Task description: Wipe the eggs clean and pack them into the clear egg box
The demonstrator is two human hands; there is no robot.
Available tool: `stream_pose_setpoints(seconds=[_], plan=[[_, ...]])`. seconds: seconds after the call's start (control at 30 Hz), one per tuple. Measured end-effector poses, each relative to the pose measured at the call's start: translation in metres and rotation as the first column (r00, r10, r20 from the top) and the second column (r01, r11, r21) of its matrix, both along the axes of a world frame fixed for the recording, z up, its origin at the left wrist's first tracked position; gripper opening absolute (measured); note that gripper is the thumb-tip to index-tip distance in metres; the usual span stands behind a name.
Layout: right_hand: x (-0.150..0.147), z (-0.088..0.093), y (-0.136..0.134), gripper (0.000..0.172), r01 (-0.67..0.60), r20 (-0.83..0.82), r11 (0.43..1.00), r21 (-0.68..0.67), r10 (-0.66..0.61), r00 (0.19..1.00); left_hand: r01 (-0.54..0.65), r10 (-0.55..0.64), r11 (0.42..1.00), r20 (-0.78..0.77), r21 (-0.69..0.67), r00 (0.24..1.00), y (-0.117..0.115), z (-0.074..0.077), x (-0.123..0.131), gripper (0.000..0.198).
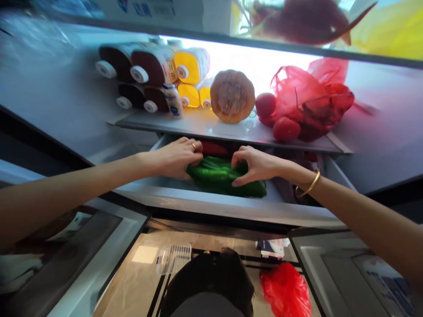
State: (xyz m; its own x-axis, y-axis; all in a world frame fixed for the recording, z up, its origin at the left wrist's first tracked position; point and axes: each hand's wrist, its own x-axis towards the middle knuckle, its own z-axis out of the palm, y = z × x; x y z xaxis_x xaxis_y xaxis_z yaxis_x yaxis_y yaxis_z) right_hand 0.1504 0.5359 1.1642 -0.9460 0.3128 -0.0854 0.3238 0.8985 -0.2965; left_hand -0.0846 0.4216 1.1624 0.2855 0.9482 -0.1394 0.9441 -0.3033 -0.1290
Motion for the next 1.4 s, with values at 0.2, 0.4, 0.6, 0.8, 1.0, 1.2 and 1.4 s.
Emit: stream_pose_setpoints(seconds=[0.2,0.4,0.6,0.8,1.0,1.2,1.4], plan=[[-0.002,0.012,0.005,0.041,-0.122,0.07,0.941,-0.317,0.151,0.986,-0.051,0.093,0.926,0.096,-0.375,0.991,0.001,0.031,0.007,0.022],[0.007,-0.006,0.018,0.107,-0.046,0.16,0.961,-0.273,0.092,0.983,-0.104,0.161,0.903,0.105,-0.417,0.981,0.01,0.017,-0.007,0.087],[0.007,-0.003,0.018,0.098,-0.008,0.09,0.969,-0.246,0.031,0.995,0.032,0.058,0.952,0.281,-0.306,0.958,0.013,-0.006,-0.008,0.049],[0.008,0.012,0.026,0.08,0.073,-0.177,0.985,-0.153,-0.1,0.979,-0.013,0.016,1.0,0.274,-0.012,0.962,0.028,0.001,-0.019,0.05],[-0.014,-0.012,0.001,0.065,0.129,-0.311,0.989,0.071,-0.101,0.945,-0.249,0.239,0.933,-0.072,-0.26,0.968,0.017,0.012,-0.029,0.043],[-0.03,-0.043,-0.004,0.06,0.055,-0.153,0.849,0.526,0.031,0.988,-0.425,0.358,0.892,-0.331,-0.157,0.873,0.006,0.014,-0.02,0.042],[-0.05,-0.062,-0.015,0.051,0.104,-0.285,0.898,0.429,0.026,0.958,-0.302,0.319,0.948,-0.339,0.102,0.885,-0.01,0.012,0.031,0.047]])
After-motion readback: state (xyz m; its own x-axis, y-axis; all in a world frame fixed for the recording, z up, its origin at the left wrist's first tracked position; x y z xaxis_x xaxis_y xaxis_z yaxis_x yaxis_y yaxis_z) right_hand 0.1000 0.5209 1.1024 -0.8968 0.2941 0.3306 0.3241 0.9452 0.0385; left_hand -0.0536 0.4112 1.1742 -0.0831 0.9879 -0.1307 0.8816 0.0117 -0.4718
